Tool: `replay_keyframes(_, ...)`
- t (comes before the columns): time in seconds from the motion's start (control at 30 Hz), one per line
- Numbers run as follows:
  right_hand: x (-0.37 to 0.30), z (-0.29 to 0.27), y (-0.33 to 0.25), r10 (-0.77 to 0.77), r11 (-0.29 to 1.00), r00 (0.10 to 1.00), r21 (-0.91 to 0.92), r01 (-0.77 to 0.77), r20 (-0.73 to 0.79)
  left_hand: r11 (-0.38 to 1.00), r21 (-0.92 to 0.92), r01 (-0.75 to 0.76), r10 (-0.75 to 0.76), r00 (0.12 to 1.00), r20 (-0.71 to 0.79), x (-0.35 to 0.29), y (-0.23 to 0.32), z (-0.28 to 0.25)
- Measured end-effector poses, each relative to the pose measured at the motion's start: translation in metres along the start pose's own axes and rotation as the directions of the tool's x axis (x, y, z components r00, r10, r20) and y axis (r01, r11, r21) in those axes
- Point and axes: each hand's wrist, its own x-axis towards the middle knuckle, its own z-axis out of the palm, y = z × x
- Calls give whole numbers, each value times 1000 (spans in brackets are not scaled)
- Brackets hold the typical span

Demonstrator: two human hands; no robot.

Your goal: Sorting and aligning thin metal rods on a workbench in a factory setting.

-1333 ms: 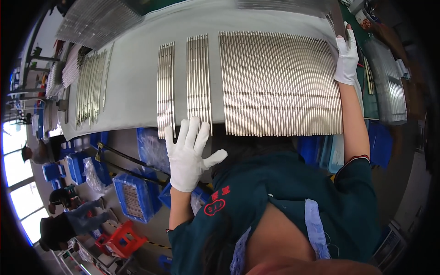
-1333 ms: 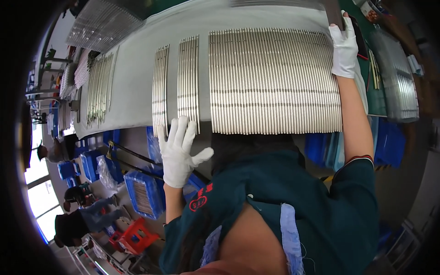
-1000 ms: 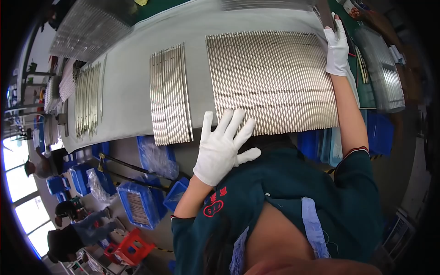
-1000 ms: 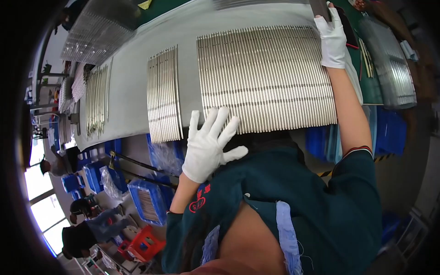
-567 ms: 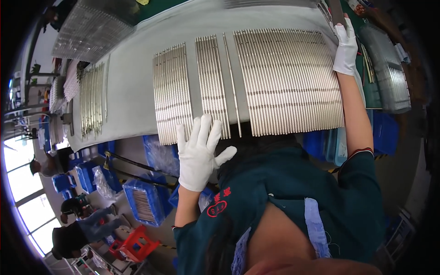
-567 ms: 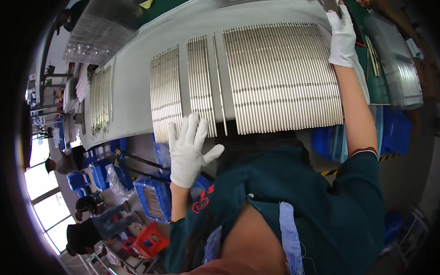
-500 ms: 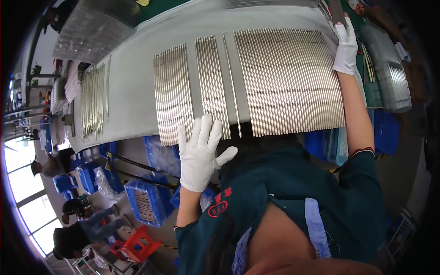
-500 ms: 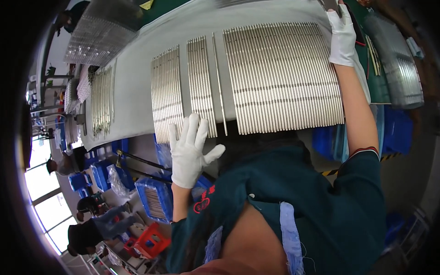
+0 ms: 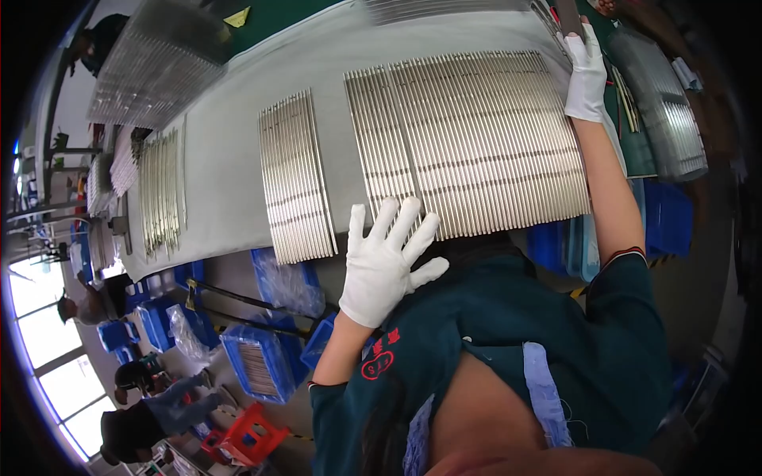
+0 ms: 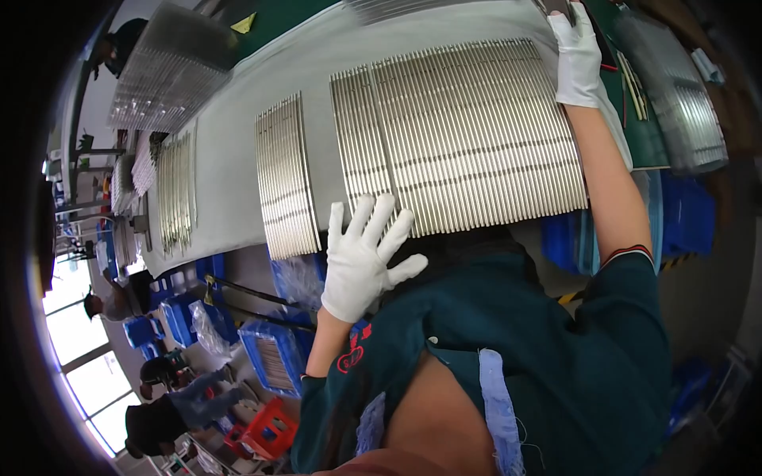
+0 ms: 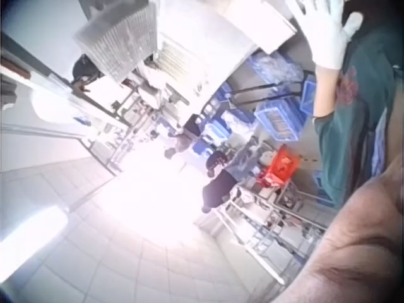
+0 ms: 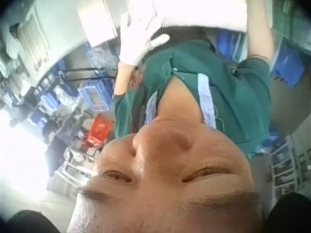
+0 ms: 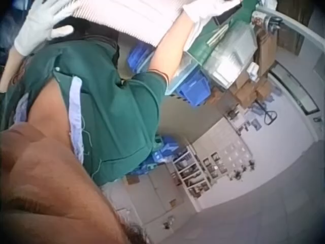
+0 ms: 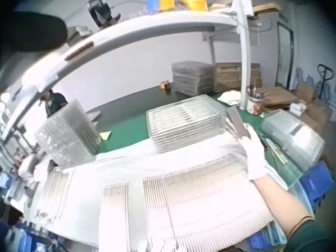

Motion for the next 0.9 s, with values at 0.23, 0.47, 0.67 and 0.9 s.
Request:
replay_keyframes(0.23,-5,13,-15,-74,945,996,-323,57,-40,961,227,158,-162,987,-1,-26,-16,-14)
replay_keyframes(0.47,-16,29,-46,63,930,997,-360,-72,-36,996,13,-93,92,995,23,35,10,1)
replay_keyframes(0.67,-11,25,-32,-10,894,998,-447,-17,-58,980,-92,-177,181,983,34,49,24,7)
replay_keyframes(0.9,-10,20,-31,-42,919,998,-394,20,-46,996,-15,-85,86,991,104,23,13,-2)
